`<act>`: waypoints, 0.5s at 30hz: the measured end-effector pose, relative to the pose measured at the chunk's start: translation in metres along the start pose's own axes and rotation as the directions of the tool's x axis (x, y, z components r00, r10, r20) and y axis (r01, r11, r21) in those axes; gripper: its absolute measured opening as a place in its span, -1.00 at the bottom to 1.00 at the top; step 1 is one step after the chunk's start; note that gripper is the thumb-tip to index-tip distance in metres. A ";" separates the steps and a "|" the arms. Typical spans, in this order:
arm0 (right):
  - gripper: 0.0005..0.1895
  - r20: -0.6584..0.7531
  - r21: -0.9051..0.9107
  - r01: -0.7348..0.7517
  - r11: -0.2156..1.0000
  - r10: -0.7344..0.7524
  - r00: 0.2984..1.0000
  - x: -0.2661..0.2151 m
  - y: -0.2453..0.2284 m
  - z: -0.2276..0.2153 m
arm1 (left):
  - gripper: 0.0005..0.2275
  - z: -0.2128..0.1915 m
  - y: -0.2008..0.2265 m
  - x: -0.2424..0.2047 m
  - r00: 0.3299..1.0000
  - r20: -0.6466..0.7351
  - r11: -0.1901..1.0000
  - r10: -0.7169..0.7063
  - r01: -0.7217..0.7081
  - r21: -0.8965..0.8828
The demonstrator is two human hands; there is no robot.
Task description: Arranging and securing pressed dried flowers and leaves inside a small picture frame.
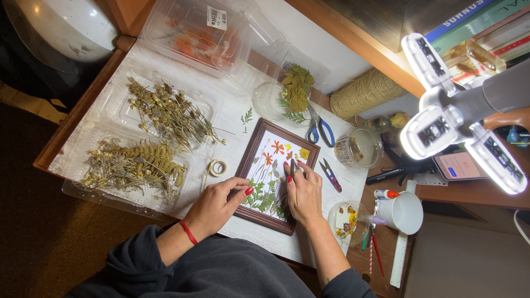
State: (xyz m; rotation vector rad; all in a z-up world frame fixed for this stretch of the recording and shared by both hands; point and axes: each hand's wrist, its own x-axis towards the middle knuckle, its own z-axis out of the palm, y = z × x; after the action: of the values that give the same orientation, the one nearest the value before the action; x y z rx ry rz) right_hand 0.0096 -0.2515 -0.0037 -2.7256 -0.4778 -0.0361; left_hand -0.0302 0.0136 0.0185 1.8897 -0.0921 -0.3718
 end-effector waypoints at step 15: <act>-0.57 0.019 0.016 0.000 1.000 0.000 1.000 0.008 -0.006 0.001 | -0.63 -0.001 -0.007 0.001 1.000 -0.005 1.000 0.013 -0.013 -0.005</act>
State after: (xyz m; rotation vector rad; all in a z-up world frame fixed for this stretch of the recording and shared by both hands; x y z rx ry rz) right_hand 0.0149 -0.2437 -0.0015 -2.7125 -0.4812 -0.0070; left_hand -0.0298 0.0164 0.0115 1.8837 -0.0996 -0.3585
